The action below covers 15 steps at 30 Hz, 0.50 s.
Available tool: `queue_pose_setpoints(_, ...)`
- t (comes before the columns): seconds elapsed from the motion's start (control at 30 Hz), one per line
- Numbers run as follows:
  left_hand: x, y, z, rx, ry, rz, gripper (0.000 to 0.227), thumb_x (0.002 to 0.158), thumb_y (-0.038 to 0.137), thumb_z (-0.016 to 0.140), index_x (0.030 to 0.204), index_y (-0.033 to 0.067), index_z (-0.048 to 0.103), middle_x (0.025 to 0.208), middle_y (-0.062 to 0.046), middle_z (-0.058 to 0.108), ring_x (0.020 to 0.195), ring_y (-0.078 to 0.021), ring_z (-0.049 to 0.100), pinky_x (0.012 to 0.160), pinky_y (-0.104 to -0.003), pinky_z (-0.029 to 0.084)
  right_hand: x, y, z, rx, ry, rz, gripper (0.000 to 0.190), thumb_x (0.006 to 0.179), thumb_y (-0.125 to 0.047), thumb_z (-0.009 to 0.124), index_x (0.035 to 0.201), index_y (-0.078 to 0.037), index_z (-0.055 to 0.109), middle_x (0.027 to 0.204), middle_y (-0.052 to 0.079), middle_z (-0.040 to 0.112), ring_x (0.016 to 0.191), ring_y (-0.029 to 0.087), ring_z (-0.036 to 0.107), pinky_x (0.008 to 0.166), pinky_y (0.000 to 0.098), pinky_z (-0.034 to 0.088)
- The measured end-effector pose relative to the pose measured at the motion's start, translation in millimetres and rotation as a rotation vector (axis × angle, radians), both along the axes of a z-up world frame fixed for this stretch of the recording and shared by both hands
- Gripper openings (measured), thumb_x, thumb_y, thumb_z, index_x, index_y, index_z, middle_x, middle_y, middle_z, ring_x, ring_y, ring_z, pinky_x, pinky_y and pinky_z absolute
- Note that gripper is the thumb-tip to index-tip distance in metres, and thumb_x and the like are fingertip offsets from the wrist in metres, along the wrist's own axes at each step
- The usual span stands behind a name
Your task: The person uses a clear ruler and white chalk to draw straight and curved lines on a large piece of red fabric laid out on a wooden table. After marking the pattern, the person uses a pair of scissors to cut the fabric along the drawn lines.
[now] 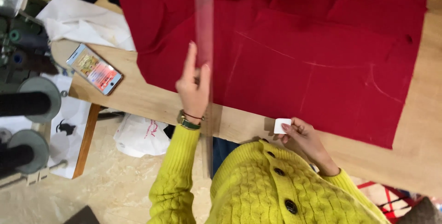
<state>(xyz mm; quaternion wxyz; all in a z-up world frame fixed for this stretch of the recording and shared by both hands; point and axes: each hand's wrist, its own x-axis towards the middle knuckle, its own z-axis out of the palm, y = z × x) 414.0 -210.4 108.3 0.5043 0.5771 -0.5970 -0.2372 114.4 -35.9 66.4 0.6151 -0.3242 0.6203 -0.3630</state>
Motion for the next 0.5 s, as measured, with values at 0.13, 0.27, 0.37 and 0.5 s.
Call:
queue_pose_setpoints(0.13, -21, -6, 68, -0.194, 0.123, -0.048, 0.05, 0.104, 0.013, 0.066, 0.153, 0.0155, 0.055, 0.054, 0.002, 0.062, 0.05, -0.0104, 0.056, 0.052, -0.021, 0.048, 12, 3, 20, -0.039, 0.512, 0.259, 0.023, 0.093, -0.049, 0.067, 0.086, -0.028, 0.073, 0.062, -0.01, 0.079, 0.048, 0.008, 0.072, 0.049, 0.0183, 0.048)
queue_pose_setpoints(0.27, -71, 7, 89, -0.398, 0.429, -0.039, 0.044, 0.107, 0.011, 0.062, 0.148, 0.0025, 0.05, 0.063, -0.002, 0.048, 0.049, -0.0139, 0.05, 0.057, -0.023, 0.049, 12, 14, 60, -0.42, 0.216, 0.095, 0.016, 0.096, -0.014, 0.068, 0.083, -0.005, 0.066, 0.092, 0.01, 0.074, 0.084, 0.02, 0.066, 0.076, 0.0337, 0.051)
queue_pose_setpoints(0.37, -119, 27, 74, -0.45, 0.626, 0.062, 0.038, 0.107, 0.02, 0.06, 0.14, 0.0058, 0.046, 0.082, -0.006, 0.049, 0.054, -0.0175, 0.043, 0.062, -0.029, 0.045, 5, 23, 87, -0.583, 0.191, 0.11, 0.014, 0.094, -0.01, 0.07, 0.083, -0.001, 0.066, 0.122, 0.02, 0.072, 0.11, 0.035, 0.069, 0.094, 0.0454, 0.05)
queue_pose_setpoints(0.5, -171, 50, 59, -0.417, 0.792, 0.119, 0.028, 0.108, 0.026, 0.054, 0.128, 0.01, 0.043, 0.072, -0.003, 0.042, 0.046, -0.0173, 0.043, 0.064, -0.031, 0.042, -27, 45, 75, -0.647, 0.295, 0.134, 0.008, 0.089, -0.008, 0.075, 0.089, -0.001, 0.071, 0.134, 0.021, 0.065, 0.123, 0.041, 0.064, 0.102, 0.054, 0.047)
